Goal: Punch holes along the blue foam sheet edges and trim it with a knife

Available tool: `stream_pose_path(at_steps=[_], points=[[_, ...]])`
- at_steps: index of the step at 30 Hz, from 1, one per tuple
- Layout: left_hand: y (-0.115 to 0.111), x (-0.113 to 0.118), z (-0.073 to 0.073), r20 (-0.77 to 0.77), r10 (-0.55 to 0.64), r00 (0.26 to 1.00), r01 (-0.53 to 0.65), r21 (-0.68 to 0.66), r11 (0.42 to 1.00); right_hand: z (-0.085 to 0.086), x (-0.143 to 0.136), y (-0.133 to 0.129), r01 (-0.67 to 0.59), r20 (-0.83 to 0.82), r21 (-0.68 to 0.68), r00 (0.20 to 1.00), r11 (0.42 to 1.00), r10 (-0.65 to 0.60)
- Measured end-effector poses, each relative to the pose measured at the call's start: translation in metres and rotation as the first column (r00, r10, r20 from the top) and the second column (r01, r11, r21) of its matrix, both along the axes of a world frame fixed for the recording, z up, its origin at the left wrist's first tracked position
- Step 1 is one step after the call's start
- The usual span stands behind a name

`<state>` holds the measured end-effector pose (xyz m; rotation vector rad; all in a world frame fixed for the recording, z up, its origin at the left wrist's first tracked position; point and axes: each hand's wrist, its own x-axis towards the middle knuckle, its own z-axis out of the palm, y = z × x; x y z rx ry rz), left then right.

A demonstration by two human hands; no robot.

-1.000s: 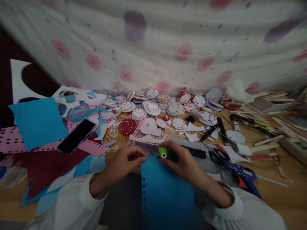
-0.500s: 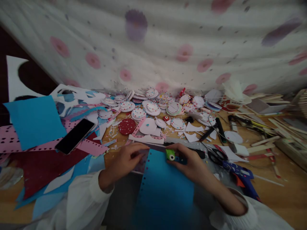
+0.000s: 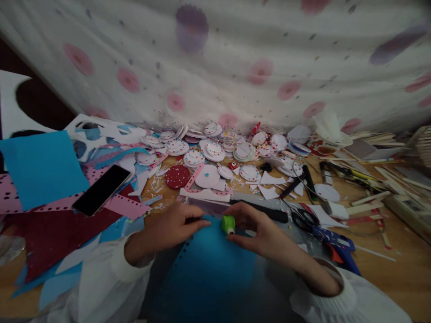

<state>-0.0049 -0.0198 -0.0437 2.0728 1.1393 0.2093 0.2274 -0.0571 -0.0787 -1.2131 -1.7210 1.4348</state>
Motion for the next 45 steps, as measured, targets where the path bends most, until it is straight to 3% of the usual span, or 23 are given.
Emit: stream_pose_path(at_steps=[5,14,20,27,34,45], points=[[0.017,0.0,0.012,0.049,-0.122,0.991,0.124,-0.056,0.991,0.006,-0.007,0.013,-0.028,-0.034,-0.028,0.999,0.999,0.028],[0.025,-0.003,0.01,0.2,-0.01,0.98,0.069,-0.29,0.955,-0.005,-0.017,0.015,0.055,-0.282,-0.184,0.954,0.981,-0.106],[0.023,-0.007,0.014,0.09,-0.017,0.996,0.038,-0.244,0.969,-0.003,-0.022,0.024,0.015,-0.294,-0.1,0.955,0.995,-0.044],[0.023,-0.008,0.017,0.031,-0.03,0.999,0.037,-0.239,0.97,-0.008,-0.028,0.034,-0.049,-0.321,-0.223,0.947,0.974,-0.026],[0.024,-0.007,0.011,0.036,-0.043,0.998,0.05,-0.242,0.969,-0.006,-0.024,0.038,-0.115,-0.266,-0.211,0.962,0.971,0.056],[0.023,-0.005,0.012,0.039,-0.057,0.998,0.064,-0.205,0.977,-0.01,-0.029,0.038,-0.148,-0.347,-0.286,0.937,0.947,0.042]])
